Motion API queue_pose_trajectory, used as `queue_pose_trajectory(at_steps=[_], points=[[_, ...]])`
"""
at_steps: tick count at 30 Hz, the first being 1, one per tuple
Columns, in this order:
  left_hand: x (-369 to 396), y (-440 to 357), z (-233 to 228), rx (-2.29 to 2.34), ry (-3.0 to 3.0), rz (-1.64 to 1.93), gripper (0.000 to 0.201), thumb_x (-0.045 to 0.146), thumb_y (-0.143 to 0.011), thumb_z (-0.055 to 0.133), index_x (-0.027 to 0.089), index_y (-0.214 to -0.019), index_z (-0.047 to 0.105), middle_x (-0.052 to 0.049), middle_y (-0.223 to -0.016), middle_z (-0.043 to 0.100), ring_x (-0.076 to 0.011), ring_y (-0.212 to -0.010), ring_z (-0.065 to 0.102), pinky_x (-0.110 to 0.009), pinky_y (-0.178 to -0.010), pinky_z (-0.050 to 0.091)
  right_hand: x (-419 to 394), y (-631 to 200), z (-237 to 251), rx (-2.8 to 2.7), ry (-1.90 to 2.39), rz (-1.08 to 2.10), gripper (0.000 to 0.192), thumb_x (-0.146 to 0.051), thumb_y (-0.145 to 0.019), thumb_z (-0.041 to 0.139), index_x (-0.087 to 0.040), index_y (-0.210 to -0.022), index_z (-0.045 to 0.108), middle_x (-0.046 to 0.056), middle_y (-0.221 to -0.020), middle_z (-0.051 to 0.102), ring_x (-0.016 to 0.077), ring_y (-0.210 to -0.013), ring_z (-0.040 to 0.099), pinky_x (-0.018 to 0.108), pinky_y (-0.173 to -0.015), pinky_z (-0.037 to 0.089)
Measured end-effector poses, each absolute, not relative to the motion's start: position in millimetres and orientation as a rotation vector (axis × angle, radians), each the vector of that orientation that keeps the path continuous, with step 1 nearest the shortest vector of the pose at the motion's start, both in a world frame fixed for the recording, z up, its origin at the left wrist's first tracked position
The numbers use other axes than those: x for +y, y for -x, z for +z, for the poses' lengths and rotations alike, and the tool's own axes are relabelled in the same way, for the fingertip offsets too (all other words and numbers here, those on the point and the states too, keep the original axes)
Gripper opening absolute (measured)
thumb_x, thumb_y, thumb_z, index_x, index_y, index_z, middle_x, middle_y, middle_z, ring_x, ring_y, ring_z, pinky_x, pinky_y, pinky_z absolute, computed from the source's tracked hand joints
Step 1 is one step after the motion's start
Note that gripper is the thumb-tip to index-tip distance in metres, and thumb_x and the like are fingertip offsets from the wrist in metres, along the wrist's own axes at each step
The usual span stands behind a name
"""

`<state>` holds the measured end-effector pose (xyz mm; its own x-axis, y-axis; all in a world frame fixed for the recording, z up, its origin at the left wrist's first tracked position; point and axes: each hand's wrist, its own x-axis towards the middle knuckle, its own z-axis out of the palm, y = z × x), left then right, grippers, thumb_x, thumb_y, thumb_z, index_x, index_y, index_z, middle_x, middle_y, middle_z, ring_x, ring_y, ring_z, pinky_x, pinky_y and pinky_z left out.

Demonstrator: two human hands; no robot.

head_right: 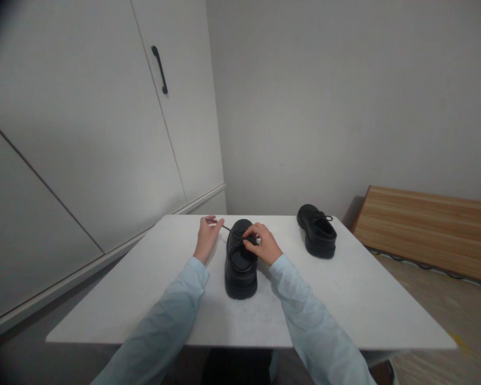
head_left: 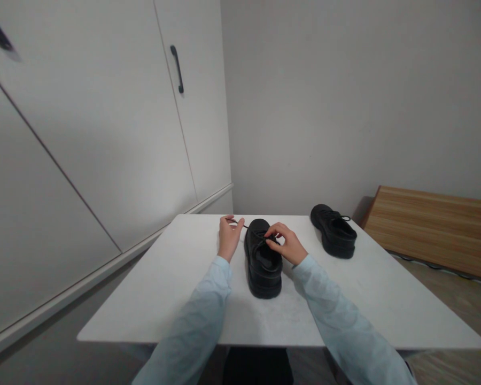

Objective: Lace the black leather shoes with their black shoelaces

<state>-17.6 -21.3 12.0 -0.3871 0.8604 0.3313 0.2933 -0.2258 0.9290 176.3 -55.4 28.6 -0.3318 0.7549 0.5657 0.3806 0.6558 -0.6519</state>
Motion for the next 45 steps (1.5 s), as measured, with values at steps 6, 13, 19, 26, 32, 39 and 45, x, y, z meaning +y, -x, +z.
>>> queue_pose_trajectory(at_steps=[6, 13, 19, 26, 32, 39, 45], points=[[-28, 22, 19, 1.679, -1.673, 1.772, 0.023, 0.032, -0.076, 0.063, 0.020, -0.094, 0.056, -0.006, -0.099, 0.060, -0.0215, -0.099, 0.053, -0.039, -0.092, 0.038, -54, -178, 29, -1.895, 0.889, 0.629, 0.016, -0.027, -0.082, 0.052, -0.020, -0.078, 0.066, 0.004, -0.083, 0.060, 0.0181, -0.083, 0.054, 0.031, -0.069, 0.043], [-48, 8, 33, 1.343, -2.140, 1.485, 0.017, 0.038, -0.077, 0.064, 0.021, -0.075, 0.063, -0.002, -0.086, 0.062, -0.0197, -0.094, 0.053, -0.033, -0.090, 0.038, -51, -180, 26, -1.884, 0.911, 0.657, 0.011, -0.024, -0.077, 0.057, -0.021, -0.082, 0.066, 0.003, -0.085, 0.060, 0.0177, -0.082, 0.055, 0.031, -0.069, 0.044], [-52, 5, 34, 1.319, -2.275, 1.196, 0.025, 0.044, -0.066, 0.073, 0.022, -0.077, 0.067, -0.003, -0.087, 0.059, -0.0227, -0.095, 0.050, -0.036, -0.086, 0.036, -52, -180, 27, -1.932, 0.892, 0.640, 0.018, -0.016, -0.070, 0.058, -0.020, -0.086, 0.064, 0.003, -0.087, 0.058, 0.0188, -0.086, 0.054, 0.032, -0.071, 0.044], [-54, 6, 38, 1.293, -2.289, 1.047, 0.017, 0.037, -0.072, 0.068, 0.022, -0.077, 0.066, -0.002, -0.083, 0.059, -0.0217, -0.089, 0.051, -0.034, -0.081, 0.037, -55, -180, 29, -1.991, 0.930, 0.634, 0.025, -0.012, -0.067, 0.058, -0.020, -0.090, 0.061, 0.004, -0.091, 0.058, 0.0193, -0.085, 0.051, 0.033, -0.072, 0.042], [-52, 4, 35, 1.219, -2.244, 1.090, 0.008, 0.026, -0.071, 0.066, 0.019, -0.073, 0.063, -0.001, -0.076, 0.059, -0.0183, -0.081, 0.053, -0.030, -0.076, 0.040, -55, -179, 30, -2.015, 0.952, 0.627, 0.025, -0.009, -0.067, 0.056, -0.019, -0.089, 0.059, 0.004, -0.091, 0.056, 0.0194, -0.086, 0.049, 0.033, -0.072, 0.042], [-49, 2, 29, 1.075, -2.128, 1.140, 0.002, 0.017, -0.070, 0.057, 0.016, -0.072, 0.058, 0.000, -0.072, 0.056, -0.0141, -0.073, 0.052, -0.025, -0.069, 0.041, -54, -177, 30, -2.003, 0.924, 0.604, 0.016, -0.011, -0.072, 0.056, -0.021, -0.083, 0.060, 0.003, -0.086, 0.054, 0.0186, -0.083, 0.050, 0.032, -0.070, 0.042], [-46, 3, 29, 1.080, -2.127, 1.107, 0.003, 0.014, -0.070, 0.053, 0.016, -0.071, 0.055, 0.000, -0.072, 0.054, -0.0132, -0.070, 0.051, -0.024, -0.066, 0.040, -55, -173, 31, -2.022, 0.935, 0.490, 0.011, -0.012, -0.074, 0.054, -0.020, -0.079, 0.060, 0.002, -0.081, 0.053, 0.0169, -0.078, 0.049, 0.030, -0.069, 0.041]])
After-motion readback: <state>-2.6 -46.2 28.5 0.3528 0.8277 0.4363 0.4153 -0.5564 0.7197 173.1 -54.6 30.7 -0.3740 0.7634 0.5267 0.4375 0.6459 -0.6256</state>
